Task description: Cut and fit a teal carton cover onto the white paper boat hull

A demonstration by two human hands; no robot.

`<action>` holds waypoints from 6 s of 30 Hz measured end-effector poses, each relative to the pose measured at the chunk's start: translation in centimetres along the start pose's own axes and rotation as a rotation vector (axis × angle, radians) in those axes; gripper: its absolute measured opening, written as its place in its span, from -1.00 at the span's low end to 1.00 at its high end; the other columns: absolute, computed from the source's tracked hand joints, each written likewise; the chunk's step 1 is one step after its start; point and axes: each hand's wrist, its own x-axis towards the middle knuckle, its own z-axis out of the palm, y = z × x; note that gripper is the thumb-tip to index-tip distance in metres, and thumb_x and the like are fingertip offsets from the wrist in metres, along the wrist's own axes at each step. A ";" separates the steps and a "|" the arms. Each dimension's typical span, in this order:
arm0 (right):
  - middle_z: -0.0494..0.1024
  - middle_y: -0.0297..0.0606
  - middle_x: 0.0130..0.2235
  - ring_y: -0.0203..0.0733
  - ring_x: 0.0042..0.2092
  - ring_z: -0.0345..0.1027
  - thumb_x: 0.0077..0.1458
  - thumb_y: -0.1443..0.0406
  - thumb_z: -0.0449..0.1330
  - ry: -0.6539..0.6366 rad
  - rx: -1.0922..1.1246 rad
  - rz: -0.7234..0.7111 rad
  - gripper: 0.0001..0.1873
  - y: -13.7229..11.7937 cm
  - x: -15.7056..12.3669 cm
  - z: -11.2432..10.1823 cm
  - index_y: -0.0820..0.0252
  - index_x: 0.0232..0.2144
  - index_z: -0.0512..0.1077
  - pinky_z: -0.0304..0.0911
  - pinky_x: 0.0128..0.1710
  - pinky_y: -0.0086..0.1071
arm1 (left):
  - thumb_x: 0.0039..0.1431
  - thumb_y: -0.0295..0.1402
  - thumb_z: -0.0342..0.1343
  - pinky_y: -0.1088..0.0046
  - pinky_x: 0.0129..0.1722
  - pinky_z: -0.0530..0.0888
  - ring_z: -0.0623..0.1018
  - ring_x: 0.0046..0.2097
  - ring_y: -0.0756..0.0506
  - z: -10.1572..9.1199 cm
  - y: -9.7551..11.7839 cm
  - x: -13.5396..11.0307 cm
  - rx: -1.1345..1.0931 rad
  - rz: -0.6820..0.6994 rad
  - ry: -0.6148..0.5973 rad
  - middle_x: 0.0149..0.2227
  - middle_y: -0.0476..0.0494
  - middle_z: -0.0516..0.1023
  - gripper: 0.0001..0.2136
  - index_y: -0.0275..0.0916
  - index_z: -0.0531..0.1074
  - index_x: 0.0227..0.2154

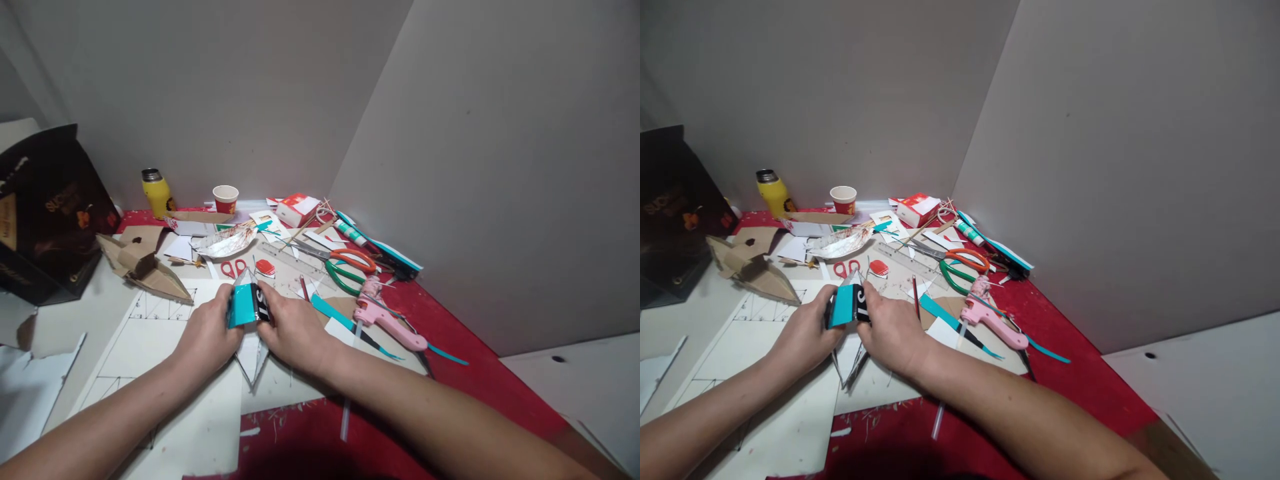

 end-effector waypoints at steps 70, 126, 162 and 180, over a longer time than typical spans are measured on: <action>0.40 -0.40 -0.52 -0.27 -0.51 0.26 -0.10 0.44 0.04 0.211 0.374 -0.135 -0.30 2.6 0.9 0.8 0.31 0.17 0.31 0.16 -0.45 -0.42 | -0.02 -0.20 0.27 0.52 -0.48 0.22 0.32 -0.46 0.00 -5.3 -2.3 1.4 -0.575 0.059 -0.512 -0.51 0.15 0.31 -0.40 -0.26 0.28 0.09; 0.41 -0.40 -0.55 -0.31 -0.54 0.21 -0.08 0.41 0.08 0.225 0.391 -0.212 -0.42 2.2 0.6 -0.3 0.25 0.06 0.45 0.16 -0.48 -0.47 | -0.08 -0.29 0.34 0.50 -0.57 0.00 0.06 -0.60 0.12 -3.4 -3.4 2.2 -1.009 0.019 -0.591 -0.70 0.20 0.16 -0.77 -0.30 0.44 -0.44; 0.46 -0.34 -0.47 -0.31 -0.46 0.26 0.18 0.22 0.09 0.153 0.255 -0.031 -0.66 4.7 -1.0 -9.1 0.26 -0.07 0.48 0.13 -0.46 -0.45 | 0.10 -0.31 0.25 0.55 -0.48 0.21 0.23 -0.47 0.07 -5.3 0.0 -0.3 -1.172 0.055 -0.167 -0.46 0.05 0.40 -0.90 -0.19 0.54 -0.32; 0.30 -0.39 -0.67 -0.31 -0.63 0.17 -0.13 0.31 0.16 0.006 0.472 0.232 -0.82 8.9 0.2 -3.4 0.15 -0.67 0.24 0.01 -0.63 -0.44 | 0.15 -0.33 0.17 0.53 -0.45 0.23 0.22 -0.45 0.05 -5.4 2.0 -2.2 -1.140 0.077 -0.191 -0.45 0.04 0.35 -0.91 -0.24 0.50 -0.36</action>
